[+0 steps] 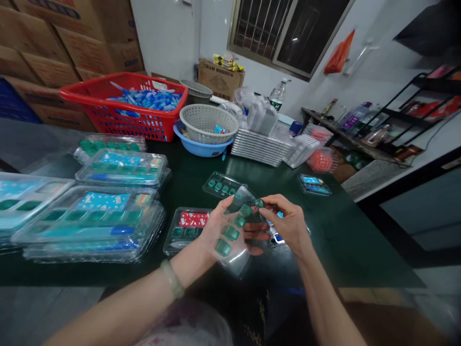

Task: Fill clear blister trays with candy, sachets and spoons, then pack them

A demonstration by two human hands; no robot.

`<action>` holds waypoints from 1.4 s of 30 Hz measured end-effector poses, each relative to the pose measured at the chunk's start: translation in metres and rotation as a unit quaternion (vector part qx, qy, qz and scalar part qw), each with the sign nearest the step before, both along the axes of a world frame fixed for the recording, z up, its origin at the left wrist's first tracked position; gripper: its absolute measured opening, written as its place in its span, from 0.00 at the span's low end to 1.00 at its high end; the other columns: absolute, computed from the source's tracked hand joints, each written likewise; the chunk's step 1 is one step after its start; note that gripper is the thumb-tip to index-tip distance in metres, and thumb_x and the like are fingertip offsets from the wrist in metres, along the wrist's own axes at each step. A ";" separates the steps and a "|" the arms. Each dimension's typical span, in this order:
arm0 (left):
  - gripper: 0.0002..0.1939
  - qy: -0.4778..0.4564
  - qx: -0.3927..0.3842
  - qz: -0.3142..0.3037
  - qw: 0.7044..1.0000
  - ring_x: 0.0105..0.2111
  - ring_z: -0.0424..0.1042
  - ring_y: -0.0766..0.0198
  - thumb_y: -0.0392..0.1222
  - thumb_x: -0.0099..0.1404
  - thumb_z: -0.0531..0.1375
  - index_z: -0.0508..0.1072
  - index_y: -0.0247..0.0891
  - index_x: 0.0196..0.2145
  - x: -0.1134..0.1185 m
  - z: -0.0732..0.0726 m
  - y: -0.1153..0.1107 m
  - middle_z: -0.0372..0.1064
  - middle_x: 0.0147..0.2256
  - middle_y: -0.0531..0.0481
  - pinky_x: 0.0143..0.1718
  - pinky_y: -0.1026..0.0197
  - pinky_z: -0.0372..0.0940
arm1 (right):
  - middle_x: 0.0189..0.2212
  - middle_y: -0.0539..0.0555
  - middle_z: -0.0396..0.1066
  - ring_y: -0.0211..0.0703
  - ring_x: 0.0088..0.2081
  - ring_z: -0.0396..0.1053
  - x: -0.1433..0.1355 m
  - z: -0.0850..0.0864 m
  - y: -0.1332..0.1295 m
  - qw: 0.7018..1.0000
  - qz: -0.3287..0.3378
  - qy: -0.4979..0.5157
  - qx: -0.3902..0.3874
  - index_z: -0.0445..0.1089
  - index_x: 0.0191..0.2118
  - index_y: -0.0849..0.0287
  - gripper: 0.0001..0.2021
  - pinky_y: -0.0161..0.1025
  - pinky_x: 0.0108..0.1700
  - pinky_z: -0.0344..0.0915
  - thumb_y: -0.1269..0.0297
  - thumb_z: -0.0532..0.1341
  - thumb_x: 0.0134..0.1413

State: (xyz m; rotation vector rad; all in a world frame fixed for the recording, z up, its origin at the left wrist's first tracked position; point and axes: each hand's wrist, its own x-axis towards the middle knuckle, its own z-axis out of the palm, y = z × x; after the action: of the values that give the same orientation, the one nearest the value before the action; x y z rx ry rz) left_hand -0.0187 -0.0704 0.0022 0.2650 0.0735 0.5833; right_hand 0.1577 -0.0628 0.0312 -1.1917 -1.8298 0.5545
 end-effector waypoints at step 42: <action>0.25 0.174 0.109 0.049 0.978 0.35 0.70 0.52 0.59 0.62 0.47 0.69 0.41 0.47 0.008 0.002 -0.011 0.65 0.42 0.42 0.28 0.53 0.67 | 0.35 0.52 0.69 0.39 0.35 0.68 -0.001 -0.012 -0.017 0.993 -0.009 -0.092 0.070 0.70 0.44 0.52 0.12 0.37 0.37 0.65 0.69 0.55 0.56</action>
State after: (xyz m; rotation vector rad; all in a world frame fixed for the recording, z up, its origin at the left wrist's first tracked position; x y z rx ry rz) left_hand -0.0111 -0.0810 0.0043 0.5777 0.3638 0.6394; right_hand 0.1567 -0.0797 0.0191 -1.1950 -1.9762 0.3072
